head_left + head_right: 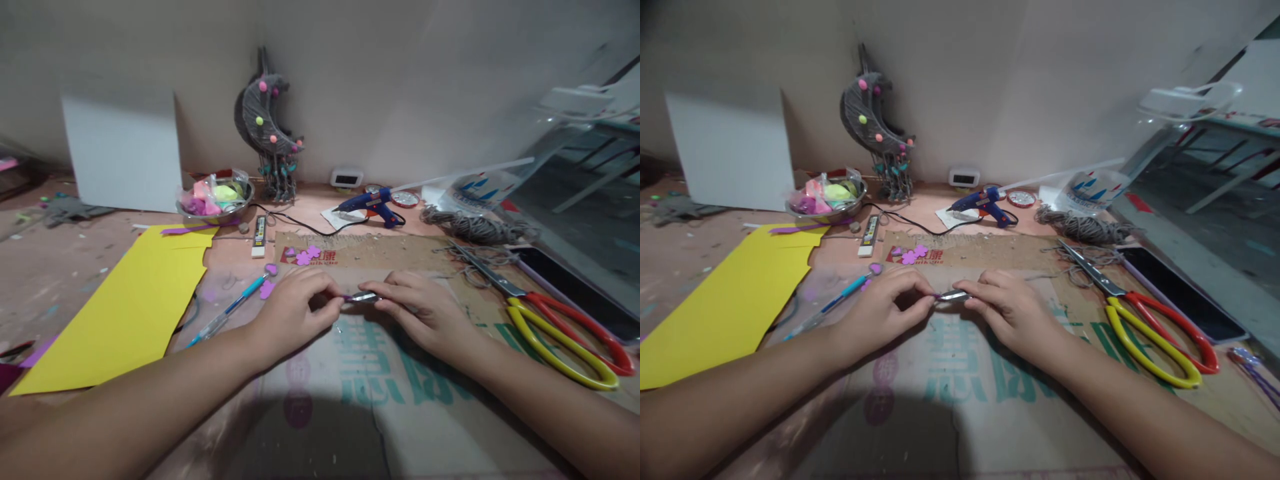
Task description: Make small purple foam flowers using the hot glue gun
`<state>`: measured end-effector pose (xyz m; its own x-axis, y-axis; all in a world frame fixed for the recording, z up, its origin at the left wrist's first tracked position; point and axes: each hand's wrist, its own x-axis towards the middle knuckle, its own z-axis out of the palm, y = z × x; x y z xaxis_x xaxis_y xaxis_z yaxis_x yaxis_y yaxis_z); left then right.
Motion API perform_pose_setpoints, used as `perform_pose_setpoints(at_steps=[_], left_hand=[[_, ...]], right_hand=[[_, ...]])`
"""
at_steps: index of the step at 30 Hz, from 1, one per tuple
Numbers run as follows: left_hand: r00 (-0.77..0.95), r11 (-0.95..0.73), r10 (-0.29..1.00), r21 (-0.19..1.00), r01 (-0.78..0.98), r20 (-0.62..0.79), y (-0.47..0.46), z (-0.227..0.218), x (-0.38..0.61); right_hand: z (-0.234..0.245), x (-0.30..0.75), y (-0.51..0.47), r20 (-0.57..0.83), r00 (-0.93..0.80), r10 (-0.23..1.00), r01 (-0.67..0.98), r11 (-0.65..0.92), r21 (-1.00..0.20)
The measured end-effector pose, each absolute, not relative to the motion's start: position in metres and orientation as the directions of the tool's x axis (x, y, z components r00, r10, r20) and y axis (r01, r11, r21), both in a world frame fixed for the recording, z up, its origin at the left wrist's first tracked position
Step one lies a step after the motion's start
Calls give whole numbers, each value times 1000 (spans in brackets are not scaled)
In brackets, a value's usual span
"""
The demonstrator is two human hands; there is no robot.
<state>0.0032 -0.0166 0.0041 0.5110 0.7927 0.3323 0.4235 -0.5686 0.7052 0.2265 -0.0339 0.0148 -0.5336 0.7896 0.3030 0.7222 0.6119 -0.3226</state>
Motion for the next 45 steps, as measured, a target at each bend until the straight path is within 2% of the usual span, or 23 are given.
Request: perform_pose_setpoints(at_steps=[19,45], left_hand=[[515,-578,785,708,406,345,-17,3,3],[564,-649,725,668,365,395,-18,0,3]], right_hand=[[12,228,-33,307,-550,776,717,628,-302],[12,227,-36,297,-570,766,648,641,-411]])
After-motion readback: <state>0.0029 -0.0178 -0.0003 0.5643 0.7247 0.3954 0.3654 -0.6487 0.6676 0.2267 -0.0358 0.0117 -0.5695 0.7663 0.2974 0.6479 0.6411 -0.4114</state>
